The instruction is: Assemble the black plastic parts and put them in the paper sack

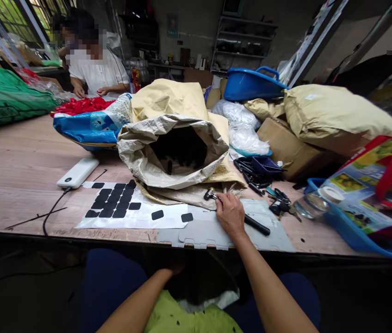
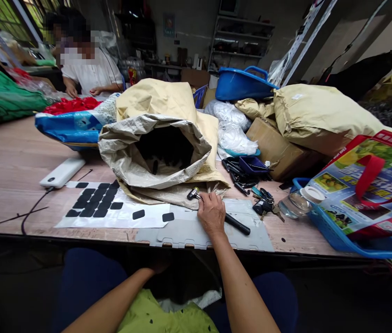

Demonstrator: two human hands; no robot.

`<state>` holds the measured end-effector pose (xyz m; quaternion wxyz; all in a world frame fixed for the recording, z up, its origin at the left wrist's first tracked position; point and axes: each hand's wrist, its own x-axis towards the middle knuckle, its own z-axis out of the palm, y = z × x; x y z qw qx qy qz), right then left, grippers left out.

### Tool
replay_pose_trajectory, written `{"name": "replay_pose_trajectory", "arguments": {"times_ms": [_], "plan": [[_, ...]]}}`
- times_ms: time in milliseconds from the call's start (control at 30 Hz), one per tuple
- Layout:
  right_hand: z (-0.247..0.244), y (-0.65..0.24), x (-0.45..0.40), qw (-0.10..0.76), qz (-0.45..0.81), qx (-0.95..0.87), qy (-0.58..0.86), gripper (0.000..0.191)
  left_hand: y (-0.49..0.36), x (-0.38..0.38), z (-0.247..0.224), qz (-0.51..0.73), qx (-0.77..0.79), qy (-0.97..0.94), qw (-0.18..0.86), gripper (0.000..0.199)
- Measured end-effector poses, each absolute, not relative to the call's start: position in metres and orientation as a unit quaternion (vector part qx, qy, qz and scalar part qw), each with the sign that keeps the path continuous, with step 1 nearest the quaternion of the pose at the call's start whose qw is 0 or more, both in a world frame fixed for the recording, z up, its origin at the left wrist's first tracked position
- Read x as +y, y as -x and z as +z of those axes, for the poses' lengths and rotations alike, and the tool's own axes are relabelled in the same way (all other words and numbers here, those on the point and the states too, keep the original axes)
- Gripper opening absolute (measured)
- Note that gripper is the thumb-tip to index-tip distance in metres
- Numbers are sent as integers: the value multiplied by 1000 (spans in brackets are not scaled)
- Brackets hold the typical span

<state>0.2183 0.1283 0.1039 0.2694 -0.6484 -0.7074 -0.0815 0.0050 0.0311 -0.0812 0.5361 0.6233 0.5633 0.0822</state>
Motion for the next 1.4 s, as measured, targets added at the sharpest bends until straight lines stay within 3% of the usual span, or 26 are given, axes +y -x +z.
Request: {"name": "replay_pose_trajectory", "arguments": {"times_ms": [100, 233, 333, 433, 533, 633, 800, 900, 1000, 1100, 1233, 1400], "plan": [[103, -219, 129, 267, -84, -708, 648, 21, -13, 24, -31, -42, 494, -664, 560, 30], [102, -219, 130, 266, -84, -708, 649, 20, -4, 47, 87, -143, 172, -693, 686, 43], [102, -219, 129, 264, -87, -708, 649, 20, 18, 105, 170, -7, 159, -664, 730, 50], [102, -219, 129, 266, -85, -706, 650, 19, 39, 179, 204, 225, 396, -722, 521, 41], [103, -219, 129, 270, -81, -703, 653, 19, 47, 237, 195, 256, 680, -652, 218, 35], [103, -218, 129, 269, -76, -702, 655, 18, 47, 263, 173, 170, 785, -584, 118, 41], [104, -218, 130, 264, -74, -700, 659, 18, 48, 257, 166, 164, 773, -603, 109, 37], [105, -218, 129, 260, -75, -701, 660, 18, 48, 233, 175, 295, 683, -660, 103, 32], [106, -217, 128, 257, -80, -704, 657, 18, 44, 196, 175, 371, 519, -752, 164, 29], [106, -218, 128, 263, -82, -706, 653, 19, 38, 164, 157, 323, 429, -815, 217, 21], [106, -218, 128, 264, -79, -706, 653, 18, 33, 145, 126, 270, 430, -836, 209, 15], [106, -217, 127, 260, -77, -704, 657, 20, 31, 143, 109, 270, 440, -835, 191, 22]]}}
